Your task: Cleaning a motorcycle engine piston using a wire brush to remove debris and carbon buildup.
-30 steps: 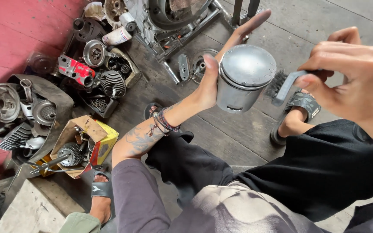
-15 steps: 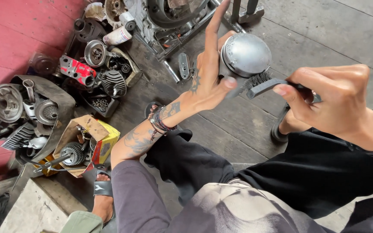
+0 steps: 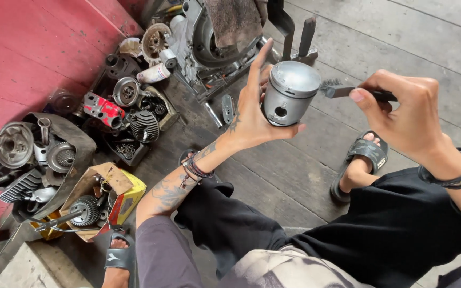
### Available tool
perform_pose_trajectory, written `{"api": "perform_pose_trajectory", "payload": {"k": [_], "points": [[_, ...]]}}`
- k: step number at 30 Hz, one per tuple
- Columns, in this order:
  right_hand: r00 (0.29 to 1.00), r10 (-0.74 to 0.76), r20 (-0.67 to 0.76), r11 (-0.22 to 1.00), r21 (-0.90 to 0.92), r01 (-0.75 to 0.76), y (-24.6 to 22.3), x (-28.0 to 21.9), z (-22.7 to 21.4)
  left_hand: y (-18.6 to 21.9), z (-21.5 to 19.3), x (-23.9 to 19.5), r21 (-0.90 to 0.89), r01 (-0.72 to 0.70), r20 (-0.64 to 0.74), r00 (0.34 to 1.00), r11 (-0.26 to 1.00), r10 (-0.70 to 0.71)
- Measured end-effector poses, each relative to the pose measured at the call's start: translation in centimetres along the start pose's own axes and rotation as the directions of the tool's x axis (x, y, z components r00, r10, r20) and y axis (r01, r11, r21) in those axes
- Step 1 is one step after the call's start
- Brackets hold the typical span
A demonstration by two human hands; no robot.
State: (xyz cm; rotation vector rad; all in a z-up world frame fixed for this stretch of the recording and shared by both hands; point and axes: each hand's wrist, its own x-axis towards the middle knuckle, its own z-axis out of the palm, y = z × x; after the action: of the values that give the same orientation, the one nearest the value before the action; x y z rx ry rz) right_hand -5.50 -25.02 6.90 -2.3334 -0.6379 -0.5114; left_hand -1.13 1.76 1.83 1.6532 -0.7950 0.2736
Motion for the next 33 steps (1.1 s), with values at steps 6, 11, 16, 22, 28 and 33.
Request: {"api": "perform_pose_trajectory", "payload": {"k": [6, 11, 16, 22, 28, 33], "points": [[0.995, -0.101, -0.007, 0.994, 0.037, 0.101, -0.8, 0.4, 1.9, 0.4, -0.2, -0.1, 0.156, -0.049, -0.033, 0.998, 0.987, 0.055], [0.986, -0.165, -0.018, 0.986, 0.027, 0.165, -1.6, 0.6, 2.6, 0.5, -0.2, -0.7, 0.291, -0.055, -0.061, 0.995, 0.955, 0.076], [0.984, -0.175, -0.023, 0.985, -0.009, 0.175, 0.1, 0.8, 2.8, 0.7, -0.5, -1.1, 0.426, -0.097, -0.059, 0.989, 0.899, 0.135], [0.992, -0.126, 0.004, 0.992, 0.01, 0.126, 2.0, 0.2, 2.6, 0.3, -0.3, -1.2, 0.144, -0.037, 0.166, 0.986, 0.989, 0.013], [0.975, -0.191, -0.112, 0.981, -0.002, 0.192, -1.5, -0.3, 1.5, -3.3, -0.1, 0.1, -0.129, 0.034, -0.091, 0.995, 0.991, -0.046], [0.891, -0.454, 0.026, 0.889, -0.047, 0.455, -3.2, -0.7, 1.9, -0.4, 0.0, 0.8, -0.242, 0.061, -0.009, 0.998, 0.968, -0.065]]}}
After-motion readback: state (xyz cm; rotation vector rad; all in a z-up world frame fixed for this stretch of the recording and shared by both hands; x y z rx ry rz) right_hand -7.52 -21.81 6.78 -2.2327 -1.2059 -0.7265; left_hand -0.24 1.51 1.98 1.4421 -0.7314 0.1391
